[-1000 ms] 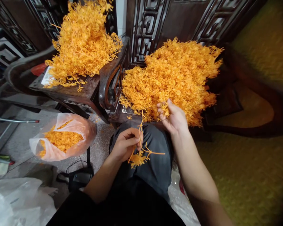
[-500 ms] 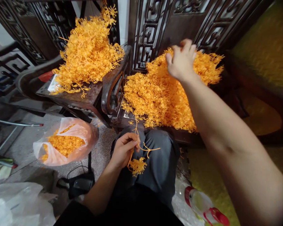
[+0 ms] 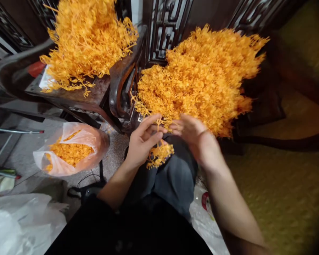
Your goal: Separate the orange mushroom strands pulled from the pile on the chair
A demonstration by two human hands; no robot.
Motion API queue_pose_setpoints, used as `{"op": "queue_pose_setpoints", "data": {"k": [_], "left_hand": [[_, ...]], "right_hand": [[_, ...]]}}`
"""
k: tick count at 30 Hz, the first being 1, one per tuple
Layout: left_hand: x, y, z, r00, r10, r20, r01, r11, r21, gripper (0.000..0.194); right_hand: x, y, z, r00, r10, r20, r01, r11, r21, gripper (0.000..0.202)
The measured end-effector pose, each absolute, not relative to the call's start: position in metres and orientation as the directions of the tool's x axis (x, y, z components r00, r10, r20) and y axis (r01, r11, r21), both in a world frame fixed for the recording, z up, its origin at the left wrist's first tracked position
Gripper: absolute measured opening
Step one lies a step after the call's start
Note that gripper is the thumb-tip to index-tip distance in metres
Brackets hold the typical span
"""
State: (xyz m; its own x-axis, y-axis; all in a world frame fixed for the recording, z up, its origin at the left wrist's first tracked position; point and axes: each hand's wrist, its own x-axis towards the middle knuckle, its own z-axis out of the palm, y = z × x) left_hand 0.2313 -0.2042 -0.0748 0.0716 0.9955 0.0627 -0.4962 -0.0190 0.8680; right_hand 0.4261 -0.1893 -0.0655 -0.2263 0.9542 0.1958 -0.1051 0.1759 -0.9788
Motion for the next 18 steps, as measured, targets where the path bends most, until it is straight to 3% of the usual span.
{"op": "queue_pose_setpoints", "data": {"k": [2, 3, 5, 7, 8, 10, 12, 13, 16, 17, 18], "left_hand": [[0.237, -0.204, -0.067, 0.029, 0.997, 0.071, -0.495, -0.047, 0.868, 0.052], [0.239, -0.206, -0.064, 0.005, 0.998, 0.068, -0.491, -0.057, 0.869, 0.052], [0.238, -0.212, -0.061, -0.046, 0.995, 0.089, -0.486, -0.1, 0.868, 0.042], [0.23, -0.219, -0.062, -0.076, 0.982, 0.173, -0.491, -0.188, 0.85, 0.013], [0.225, -0.223, -0.065, -0.064, 0.971, 0.229, -0.494, -0.23, 0.839, 0.011], [0.212, -0.232, -0.072, 0.015, 0.955, 0.295, -0.489, -0.25, 0.836, 0.043], [0.2, -0.238, -0.081, 0.076, 0.97, 0.229, -0.467, -0.168, 0.868, 0.057], [0.195, -0.24, -0.085, 0.086, 0.985, 0.147, -0.454, -0.093, 0.886, 0.054], [0.185, -0.238, -0.091, 0.119, 0.986, -0.117, -0.46, 0.159, 0.873, 0.016], [0.184, -0.235, -0.091, 0.173, 0.971, -0.164, -0.472, 0.228, 0.851, 0.009], [0.185, -0.231, -0.091, 0.239, 0.953, -0.187, -0.483, 0.283, 0.828, 0.016]], "right_hand": [[0.415, -0.219, -0.084, -0.414, 0.904, 0.111, 0.056, 0.147, -0.988, 0.081], [0.412, -0.226, -0.09, -0.438, 0.894, 0.098, 0.127, 0.17, -0.977, 0.081], [0.409, -0.228, -0.094, -0.404, 0.907, 0.119, 0.226, 0.225, -0.948, 0.057], [0.411, -0.22, -0.089, -0.331, 0.924, 0.189, 0.293, 0.291, -0.91, 0.032], [0.414, -0.216, -0.086, -0.286, 0.927, 0.243, 0.324, 0.333, -0.886, 0.026], [0.42, -0.208, -0.079, -0.193, 0.898, 0.396, 0.384, 0.441, -0.812, 0.018], [0.427, -0.204, -0.075, -0.124, 0.817, 0.564, 0.471, 0.548, -0.691, 0.015], [0.43, -0.204, -0.075, -0.106, 0.76, 0.641, 0.529, 0.589, -0.611, 0.017], [0.437, -0.208, -0.082, -0.117, 0.562, 0.819, 0.628, 0.68, -0.378, 0.024], [0.438, -0.21, -0.086, -0.135, 0.501, 0.855, 0.615, 0.719, -0.324, 0.023], [0.439, -0.212, -0.09, -0.154, 0.453, 0.878, 0.587, 0.757, -0.287, 0.021]]}}
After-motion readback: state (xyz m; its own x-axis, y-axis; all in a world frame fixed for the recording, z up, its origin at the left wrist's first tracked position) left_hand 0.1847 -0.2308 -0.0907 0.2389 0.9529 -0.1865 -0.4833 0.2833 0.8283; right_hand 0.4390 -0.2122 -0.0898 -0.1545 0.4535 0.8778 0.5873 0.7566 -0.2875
